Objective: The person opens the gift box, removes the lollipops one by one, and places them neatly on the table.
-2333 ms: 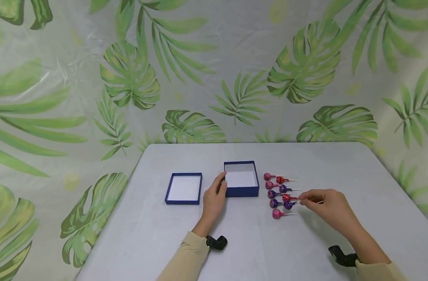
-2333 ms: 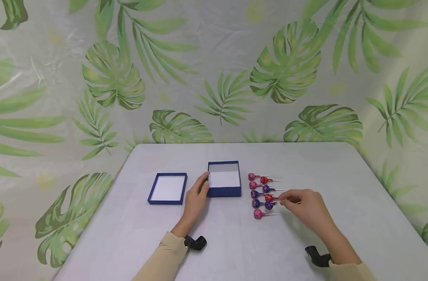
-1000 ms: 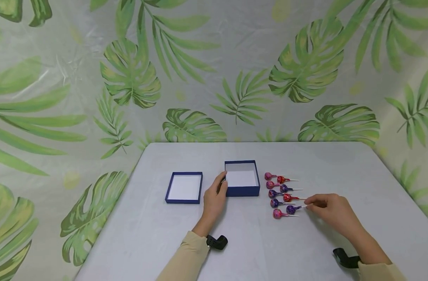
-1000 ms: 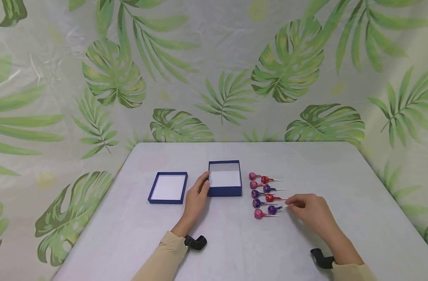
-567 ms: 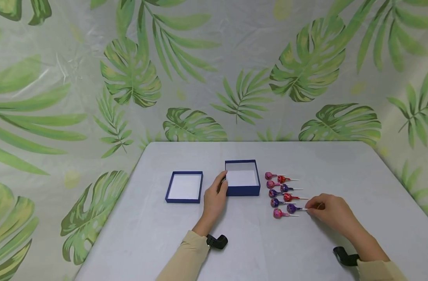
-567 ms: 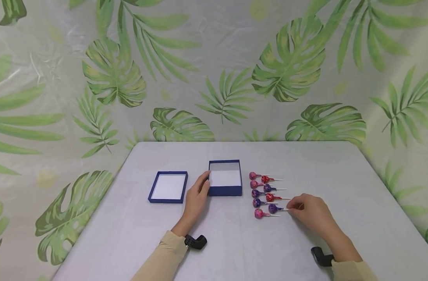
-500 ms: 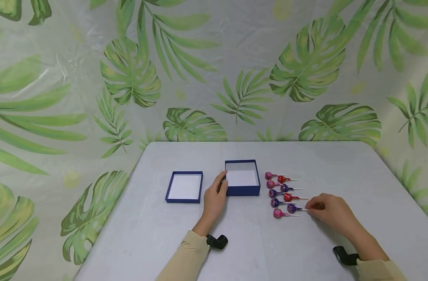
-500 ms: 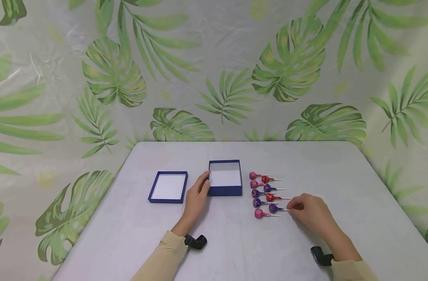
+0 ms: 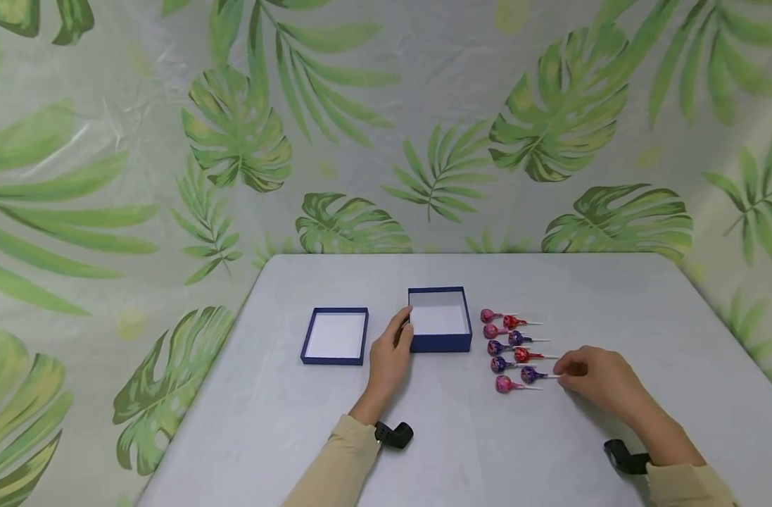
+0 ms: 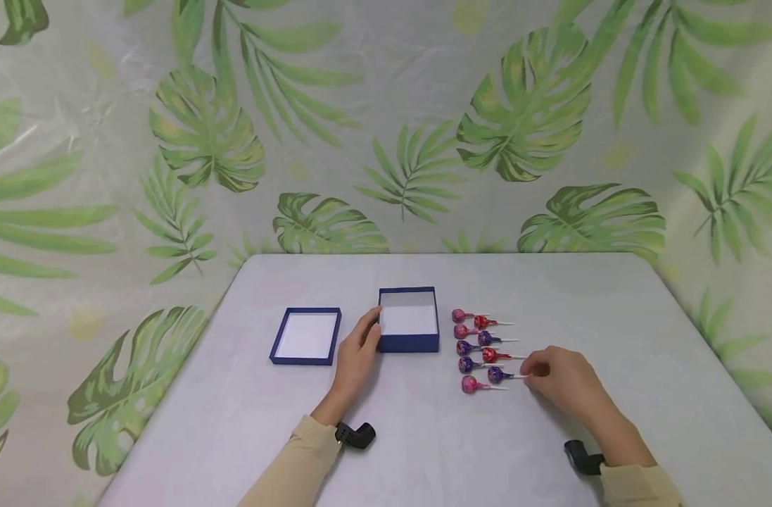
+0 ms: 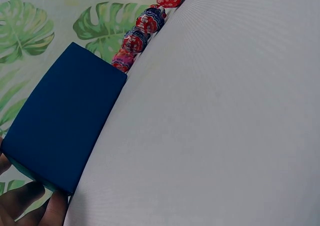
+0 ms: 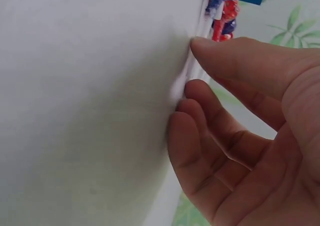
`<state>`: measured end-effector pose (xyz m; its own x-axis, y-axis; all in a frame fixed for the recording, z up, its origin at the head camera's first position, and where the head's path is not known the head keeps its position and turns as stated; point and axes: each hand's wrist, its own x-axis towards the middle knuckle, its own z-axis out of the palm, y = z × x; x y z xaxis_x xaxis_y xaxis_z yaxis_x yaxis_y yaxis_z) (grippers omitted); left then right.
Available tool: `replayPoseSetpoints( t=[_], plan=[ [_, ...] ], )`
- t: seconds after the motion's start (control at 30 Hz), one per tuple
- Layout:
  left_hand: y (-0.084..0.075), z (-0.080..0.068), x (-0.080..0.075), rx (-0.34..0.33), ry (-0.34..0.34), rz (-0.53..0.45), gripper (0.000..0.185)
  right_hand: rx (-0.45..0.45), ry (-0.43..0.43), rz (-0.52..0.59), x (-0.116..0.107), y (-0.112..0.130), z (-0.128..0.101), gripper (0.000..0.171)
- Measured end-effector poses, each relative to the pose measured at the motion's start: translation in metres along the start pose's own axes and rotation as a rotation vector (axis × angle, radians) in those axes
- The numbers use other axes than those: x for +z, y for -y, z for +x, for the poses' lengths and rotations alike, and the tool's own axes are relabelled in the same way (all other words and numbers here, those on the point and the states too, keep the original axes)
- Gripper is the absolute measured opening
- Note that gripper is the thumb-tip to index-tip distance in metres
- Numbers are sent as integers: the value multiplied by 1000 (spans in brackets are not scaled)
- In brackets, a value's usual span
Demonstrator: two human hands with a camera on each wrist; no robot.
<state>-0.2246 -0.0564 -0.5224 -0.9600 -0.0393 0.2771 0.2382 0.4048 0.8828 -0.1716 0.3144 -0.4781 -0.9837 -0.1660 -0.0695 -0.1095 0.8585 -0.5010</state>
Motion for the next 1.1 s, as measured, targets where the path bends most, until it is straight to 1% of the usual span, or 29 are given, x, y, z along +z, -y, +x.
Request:
replayPoseSetpoints(
  t=[0.1, 0.37, 0.6, 0.8, 1.1],
  plan=[
    [-1, 1, 2, 5, 6, -6, 40, -13, -2, -7, -6, 1, -1, 12],
    [-1, 1, 5, 2, -4, -4, 40, -39, -46, -29, -19, 6, -5, 16],
    [0, -1, 1, -14, 5, 2, 41, -93, -141, -47, -26, 23, -4, 24],
    [0, 0, -2, -6, -2, 12, 41, -112, -190, -19, -23, 37, -2, 32],
    [0, 1, -1, -1, -4, 19, 40, -171, -229, -5, -14, 44, 1, 38]
  ],
)
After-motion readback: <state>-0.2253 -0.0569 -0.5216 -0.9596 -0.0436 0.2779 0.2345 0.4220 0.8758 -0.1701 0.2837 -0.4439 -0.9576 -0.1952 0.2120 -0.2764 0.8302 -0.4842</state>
